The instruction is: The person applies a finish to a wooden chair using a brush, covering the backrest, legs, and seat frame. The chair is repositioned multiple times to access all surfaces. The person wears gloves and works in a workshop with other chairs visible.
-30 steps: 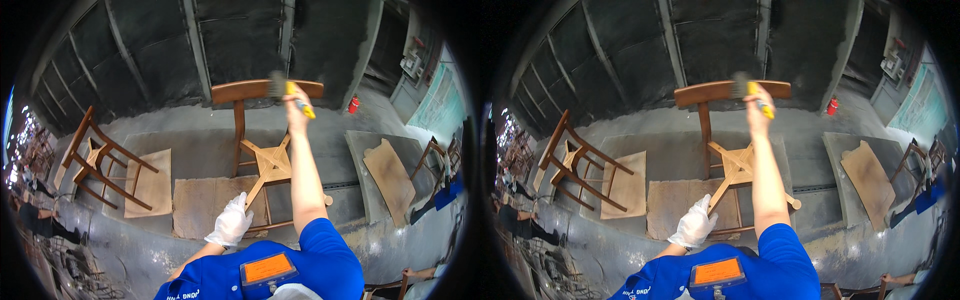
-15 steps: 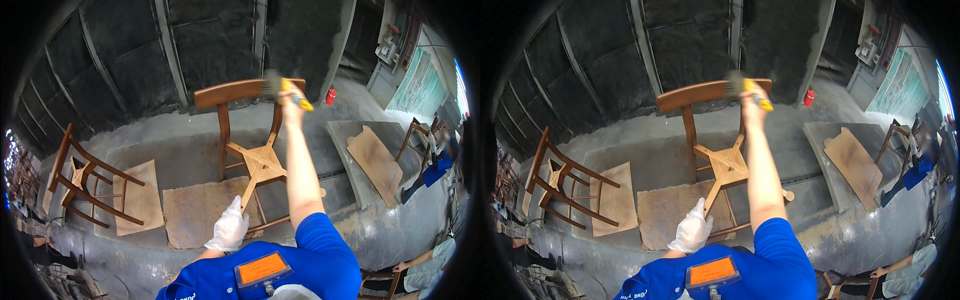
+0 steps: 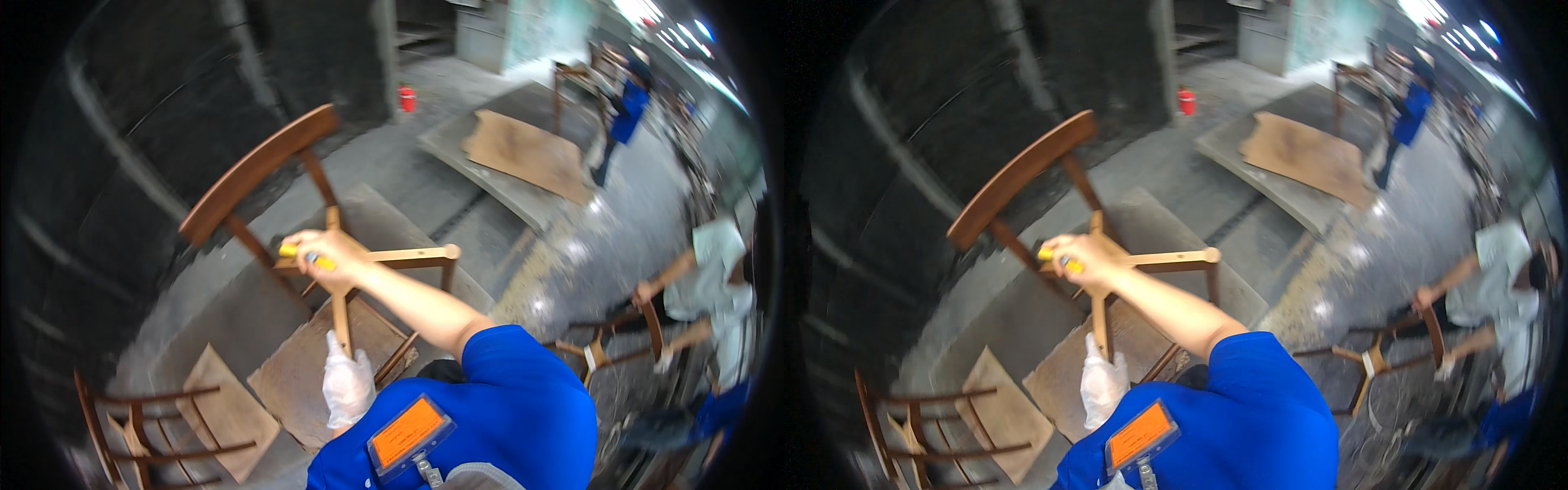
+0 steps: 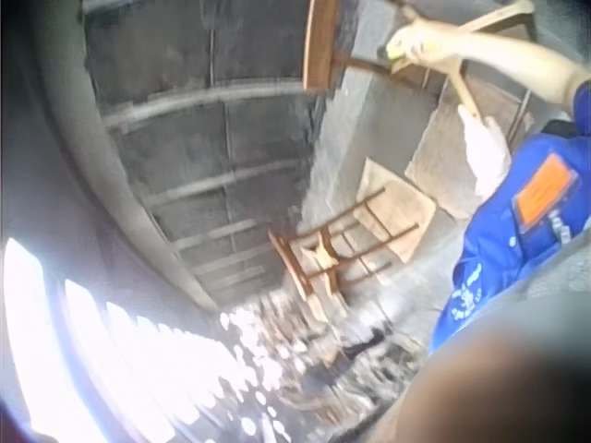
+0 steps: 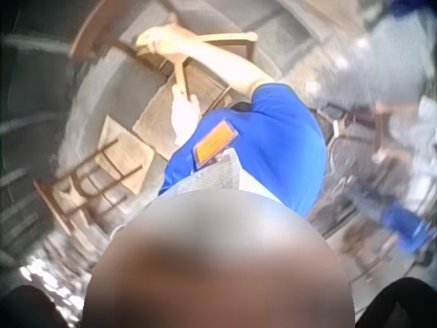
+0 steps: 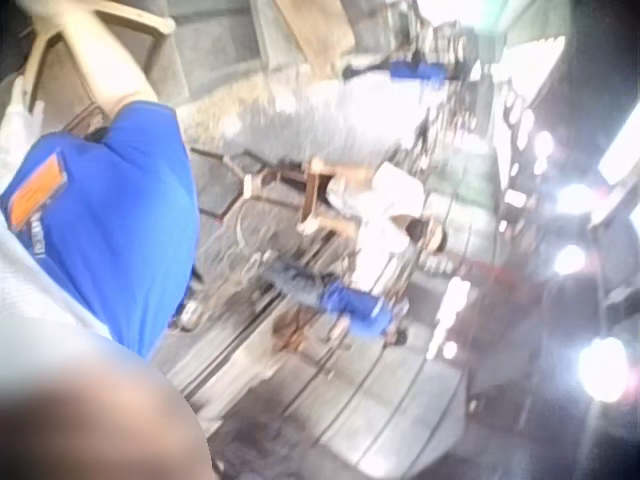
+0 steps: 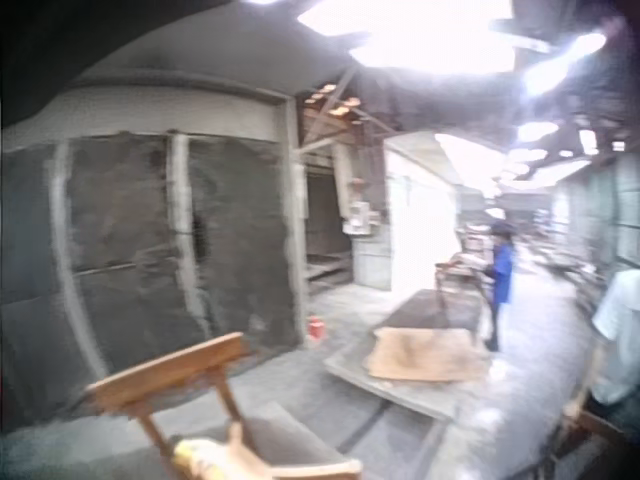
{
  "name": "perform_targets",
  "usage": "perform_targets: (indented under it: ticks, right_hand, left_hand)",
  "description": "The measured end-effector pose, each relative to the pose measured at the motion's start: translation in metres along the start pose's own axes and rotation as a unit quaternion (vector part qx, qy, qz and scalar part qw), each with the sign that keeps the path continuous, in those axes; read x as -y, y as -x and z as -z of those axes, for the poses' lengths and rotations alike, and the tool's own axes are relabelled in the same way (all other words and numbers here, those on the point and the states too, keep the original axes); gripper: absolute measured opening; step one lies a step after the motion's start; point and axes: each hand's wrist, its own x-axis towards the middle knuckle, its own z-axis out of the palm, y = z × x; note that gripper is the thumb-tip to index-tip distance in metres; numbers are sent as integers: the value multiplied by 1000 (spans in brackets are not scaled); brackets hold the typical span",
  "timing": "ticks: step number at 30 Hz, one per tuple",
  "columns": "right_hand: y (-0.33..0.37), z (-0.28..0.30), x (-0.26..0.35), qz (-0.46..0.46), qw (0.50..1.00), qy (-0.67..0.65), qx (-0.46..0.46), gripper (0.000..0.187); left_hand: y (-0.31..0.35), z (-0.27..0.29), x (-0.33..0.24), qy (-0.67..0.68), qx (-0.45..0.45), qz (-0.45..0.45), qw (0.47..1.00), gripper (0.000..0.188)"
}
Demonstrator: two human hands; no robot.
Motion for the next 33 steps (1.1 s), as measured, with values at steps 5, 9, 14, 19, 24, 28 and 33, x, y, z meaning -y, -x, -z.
perform_targets:
  ticks: [5, 9, 14, 19, 24, 28, 33]
  right_hand:
    - [61, 0, 28, -105, 989, -89, -53, 8]
    - [94, 14, 34, -97, 982, -134, -90, 8]
    - [101, 49, 32, -144, 978, -140, -52, 15]
    - [51, 120, 21, -55, 995, -45, 75, 9]
    - [-49, 155, -29, 190, 949, 244, 57, 3]
    - [-53, 143, -90, 199, 917, 335, 81, 5]
    - [-58, 144, -127, 62, 894, 285, 340, 9]
  left_hand:
    - [-1, -3, -8, -36, -26, -6, 999, 73]
    - [-4, -7, -11, 0, -1, 26, 1000, 71]
    - [-4, -6, -17, 26, 0, 47, 999, 75]
    - [0, 1, -24, -20, -3, 58, 998, 76]
    - [0, 7, -22, -22, -21, 47, 998, 76]
    - [0, 5, -20, -49, -10, 56, 997, 77]
    - [-2, 4, -21, -25, -28, 56, 998, 76]
